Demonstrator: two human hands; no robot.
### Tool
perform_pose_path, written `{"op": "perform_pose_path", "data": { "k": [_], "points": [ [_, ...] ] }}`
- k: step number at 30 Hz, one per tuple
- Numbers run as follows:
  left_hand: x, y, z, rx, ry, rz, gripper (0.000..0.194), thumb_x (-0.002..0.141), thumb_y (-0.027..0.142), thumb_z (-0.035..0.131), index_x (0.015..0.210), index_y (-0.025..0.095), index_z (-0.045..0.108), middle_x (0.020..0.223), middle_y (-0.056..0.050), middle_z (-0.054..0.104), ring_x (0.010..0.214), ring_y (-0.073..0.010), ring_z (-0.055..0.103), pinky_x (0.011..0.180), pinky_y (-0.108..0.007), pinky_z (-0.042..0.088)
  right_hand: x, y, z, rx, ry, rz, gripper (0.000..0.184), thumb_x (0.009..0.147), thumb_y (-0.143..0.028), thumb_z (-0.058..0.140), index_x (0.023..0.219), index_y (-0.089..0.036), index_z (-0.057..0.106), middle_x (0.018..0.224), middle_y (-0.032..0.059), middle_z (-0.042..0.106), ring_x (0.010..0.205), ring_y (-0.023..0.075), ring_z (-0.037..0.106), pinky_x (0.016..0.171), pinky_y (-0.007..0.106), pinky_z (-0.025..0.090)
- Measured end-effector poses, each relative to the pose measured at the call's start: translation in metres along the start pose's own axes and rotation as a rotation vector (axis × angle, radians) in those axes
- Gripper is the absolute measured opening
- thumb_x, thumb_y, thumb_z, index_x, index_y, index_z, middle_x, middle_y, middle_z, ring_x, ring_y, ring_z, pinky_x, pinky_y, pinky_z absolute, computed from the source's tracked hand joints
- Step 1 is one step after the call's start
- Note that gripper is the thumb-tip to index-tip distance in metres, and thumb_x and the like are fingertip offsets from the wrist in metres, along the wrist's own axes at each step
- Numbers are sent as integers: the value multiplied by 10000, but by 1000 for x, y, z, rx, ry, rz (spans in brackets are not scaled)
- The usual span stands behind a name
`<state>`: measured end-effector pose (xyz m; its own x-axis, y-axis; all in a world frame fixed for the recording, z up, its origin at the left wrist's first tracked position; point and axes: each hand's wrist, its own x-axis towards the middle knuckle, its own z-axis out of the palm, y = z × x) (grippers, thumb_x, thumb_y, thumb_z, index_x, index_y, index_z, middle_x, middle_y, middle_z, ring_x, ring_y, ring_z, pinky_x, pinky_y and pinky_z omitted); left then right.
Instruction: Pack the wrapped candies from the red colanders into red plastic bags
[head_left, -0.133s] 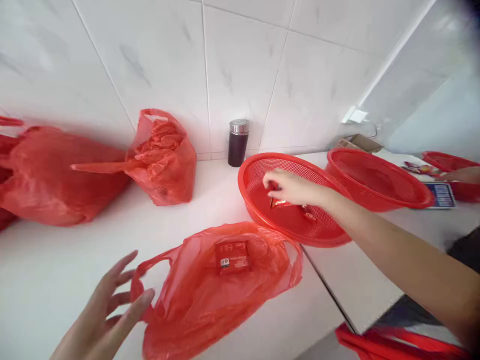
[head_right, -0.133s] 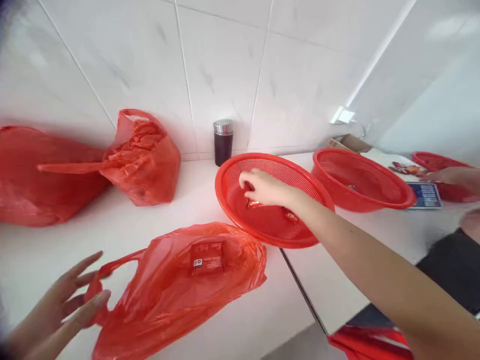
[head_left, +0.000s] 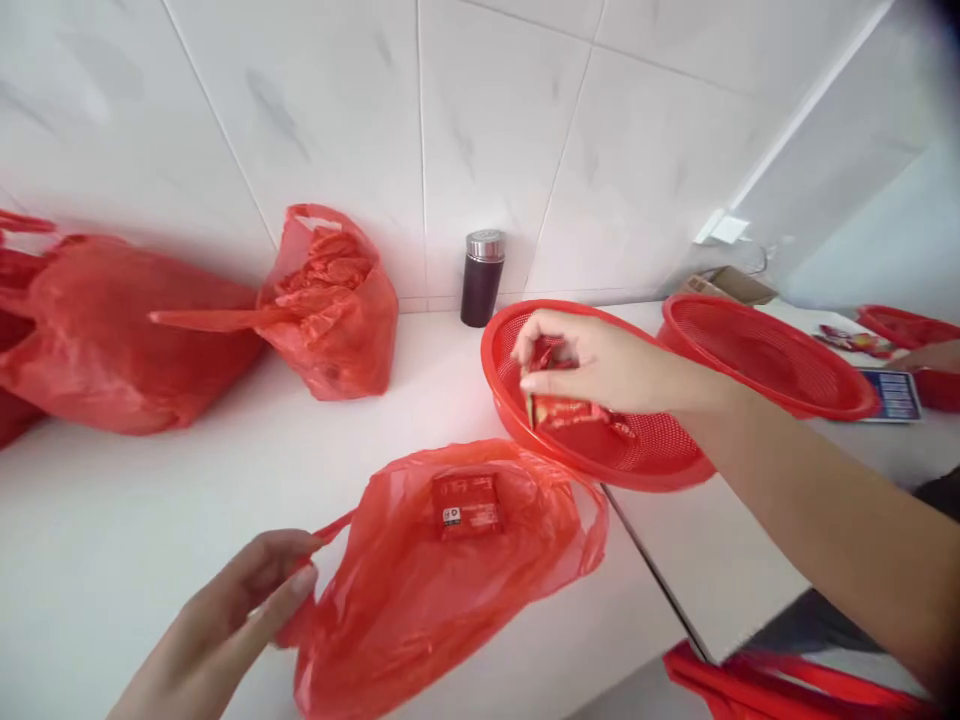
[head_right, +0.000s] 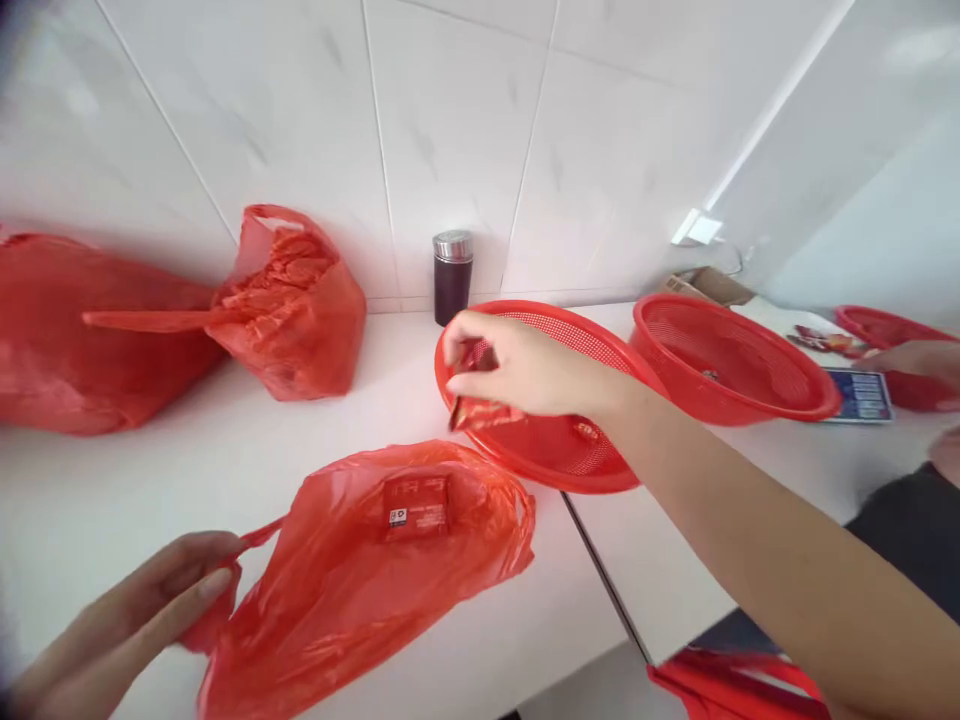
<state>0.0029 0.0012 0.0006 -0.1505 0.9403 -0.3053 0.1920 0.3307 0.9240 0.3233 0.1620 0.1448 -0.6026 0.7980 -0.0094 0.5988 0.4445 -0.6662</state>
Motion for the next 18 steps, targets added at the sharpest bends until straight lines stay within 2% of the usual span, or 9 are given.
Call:
{"op": "perform_pose_path", "data": {
  "k": [2, 4, 5, 7, 9, 11, 14, 16, 18],
  "points": [
    [1, 9, 8, -185, 2, 27, 246, 789, 463, 669, 864, 248, 573, 694, 33, 609, 543, -115, 560, 514, -201, 487, 0, -19, 25, 120, -259, -55, 123, 829, -286, 604, 921, -247, 531, 907, -24, 634, 737, 127, 607, 595, 234, 464],
    [0, 23, 18, -373, 90, 85, 229, 753, 384, 724, 837, 240, 567, 845, 29, 645, 505, -73, 527, 481, -177, 471, 7, -28, 63, 114, -431, -126, 93, 804, -255, 630, 861, -246, 557, 901, -27, 646, 757, 137, 617, 608, 243, 479],
    [-1, 31, 23, -440, 141, 119, 235, 730, 344, 749, 854, 246, 576, 959, 23, 653, 520, -63, 531, 489, -172, 483, 13, -29, 83, 86, -449, -161, 82, 796, -238, 638, 840, -251, 570, 900, -28, 652, 763, 145, 622, 608, 249, 483],
    [-5, 43, 30, -502, 202, 191, 278, 679, 288, 789, 883, 259, 602, 1109, 13, 635, 577, -61, 545, 514, -159, 506, 24, -28, 116, 12, -383, -196, 86, 805, -227, 631, 871, -277, 607, 942, -18, 669, 781, 174, 641, 593, 276, 492],
    [-11, 49, 32, -500, 240, 245, 288, 670, 263, 797, 900, 263, 623, 1134, 5, 628, 663, -78, 562, 560, -149, 523, 32, -28, 131, -49, -301, -199, 167, 811, -223, 634, 949, -317, 643, 1009, -12, 684, 829, 214, 666, 595, 307, 509],
    [-17, 50, 31, -471, 258, 302, 271, 687, 252, 788, 909, 263, 632, 1019, 4, 650, 669, -85, 559, 569, -141, 518, 33, -30, 123, -51, -284, -193, 243, 814, -218, 642, 1013, -356, 661, 1066, -25, 693, 901, 234, 678, 645, 322, 536],
    [-21, 46, 27, -441, 250, 398, 242, 719, 227, 769, 915, 261, 632, 788, 23, 637, 628, -79, 545, 575, -125, 492, 22, -30, 80, 69, -274, -137, 249, 872, -257, 589, 1096, -348, 650, 1119, -27, 693, 956, 201, 675, 758, 315, 558],
    [-21, 44, 28, -437, 244, 426, 230, 730, 220, 761, 916, 263, 633, 712, 32, 620, 622, -75, 541, 606, -123, 487, 13, -14, 45, 121, -199, -42, 258, 916, -322, 526, 1158, -307, 615, 1152, 4, 679, 954, 184, 672, 792, 317, 561],
    [-19, 43, 29, -433, 249, 433, 228, 726, 224, 763, 912, 264, 638, 706, 31, 627, 635, -79, 547, 630, -129, 491, 4, 22, 14, 18, -60, 80, 349, 918, -412, 505, 1243, -302, 562, 1198, 42, 651, 993, 208, 654, 785, 330, 558]
  ]
}}
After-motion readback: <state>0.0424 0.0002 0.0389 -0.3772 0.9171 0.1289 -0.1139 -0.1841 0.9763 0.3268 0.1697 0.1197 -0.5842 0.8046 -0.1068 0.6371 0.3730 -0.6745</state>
